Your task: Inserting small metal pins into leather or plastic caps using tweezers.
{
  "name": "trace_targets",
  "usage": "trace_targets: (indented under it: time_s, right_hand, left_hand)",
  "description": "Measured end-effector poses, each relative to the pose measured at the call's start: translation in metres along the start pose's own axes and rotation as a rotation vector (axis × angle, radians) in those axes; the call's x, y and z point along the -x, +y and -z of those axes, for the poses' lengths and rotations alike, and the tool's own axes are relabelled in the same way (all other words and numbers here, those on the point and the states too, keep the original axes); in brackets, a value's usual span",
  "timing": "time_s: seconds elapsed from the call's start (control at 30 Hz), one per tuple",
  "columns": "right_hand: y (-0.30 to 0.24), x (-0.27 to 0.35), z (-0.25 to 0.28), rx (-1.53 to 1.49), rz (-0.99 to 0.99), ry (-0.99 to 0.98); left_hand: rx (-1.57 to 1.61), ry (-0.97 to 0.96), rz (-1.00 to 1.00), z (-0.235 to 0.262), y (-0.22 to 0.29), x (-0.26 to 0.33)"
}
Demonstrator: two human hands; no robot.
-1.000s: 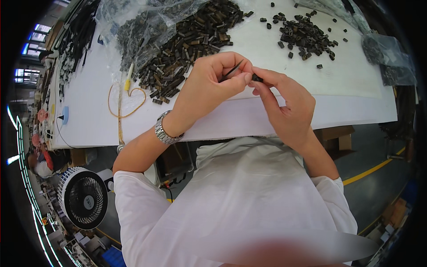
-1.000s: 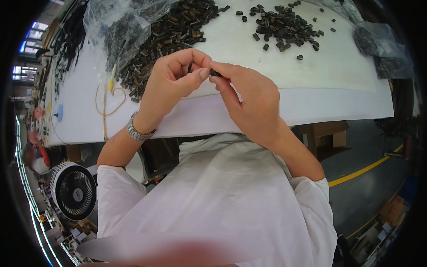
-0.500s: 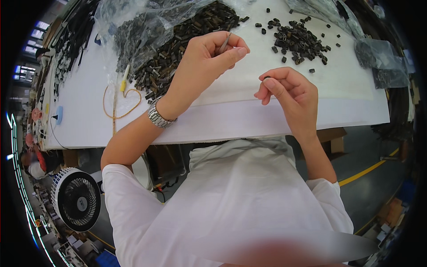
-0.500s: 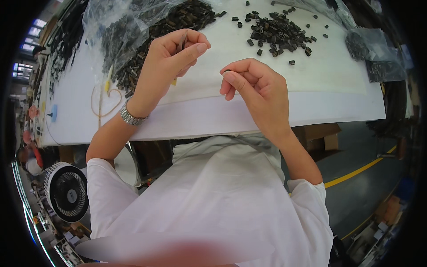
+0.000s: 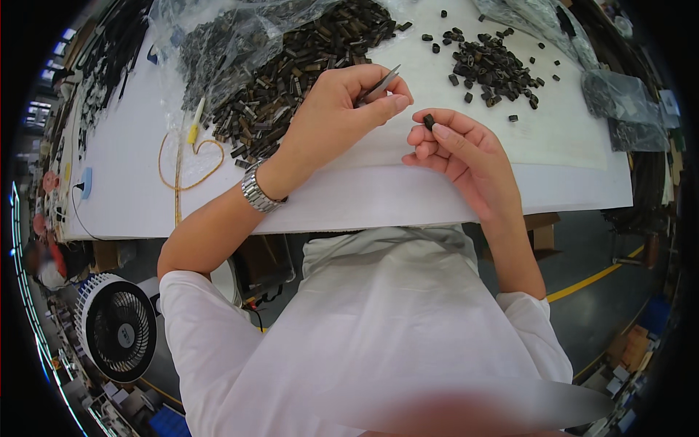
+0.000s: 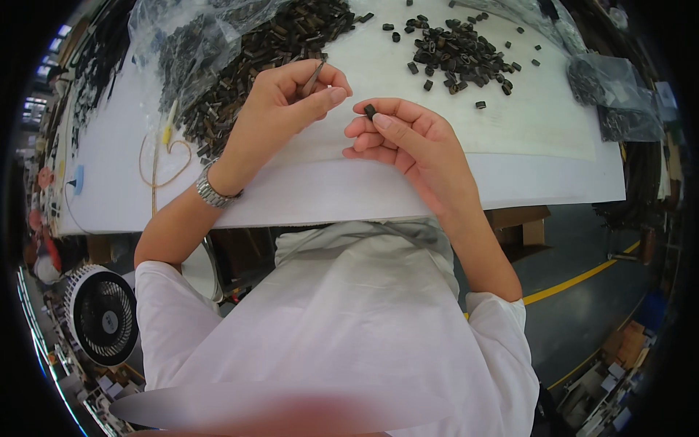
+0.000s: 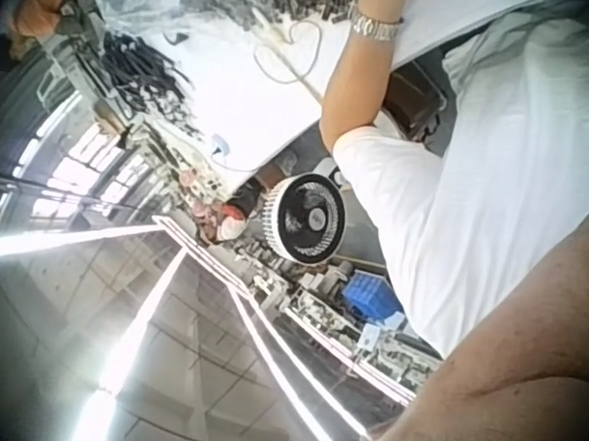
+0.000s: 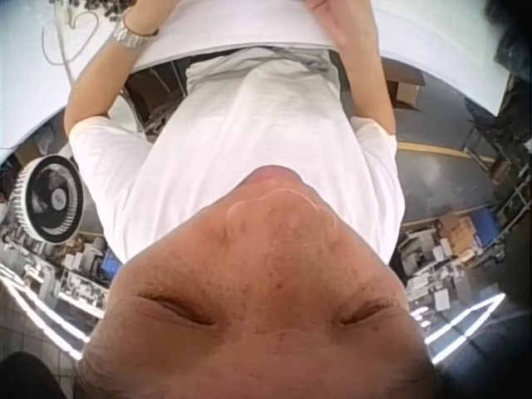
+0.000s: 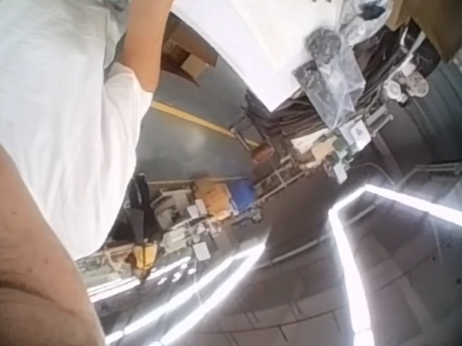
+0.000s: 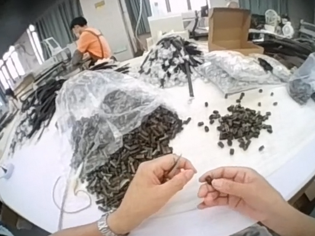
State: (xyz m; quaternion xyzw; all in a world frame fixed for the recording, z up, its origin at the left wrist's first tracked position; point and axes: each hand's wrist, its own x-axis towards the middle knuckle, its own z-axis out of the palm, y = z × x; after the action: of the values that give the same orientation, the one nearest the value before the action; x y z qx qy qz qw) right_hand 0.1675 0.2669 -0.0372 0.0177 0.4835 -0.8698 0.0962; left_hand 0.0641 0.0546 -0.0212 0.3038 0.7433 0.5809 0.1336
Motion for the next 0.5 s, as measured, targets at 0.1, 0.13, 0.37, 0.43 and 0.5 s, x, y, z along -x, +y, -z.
trace_targets:
  time_s: [0.1, 0.13, 0.37, 0.43, 0.5]
  right_hand:
    - [0.002, 0.001, -0.001, 0.035, 0.042, -0.010]
    - [0.002, 0.002, -0.002, 0.072, 0.059, 0.007]
    - [0.001, 0.005, -0.003, 0.216, 0.175, 0.097]
    - [0.000, 0.005, 0.002, 0.235, 0.206, 0.125]
    - [-0.002, 0.006, 0.002, 0.255, 0.236, 0.151]
  left_hand:
    - [-0.028, -0.013, -0.007, 0.000, 0.003, 0.001]
    - [-0.028, -0.014, -0.007, -0.001, 0.003, 0.002]
    - [-0.121, 0.001, -0.019, -0.006, 0.009, 0.006]
    - [-0.178, 0.012, -0.032, -0.006, 0.010, 0.009]
    - [-0.200, -0.037, -0.091, -0.004, 0.008, 0.013]
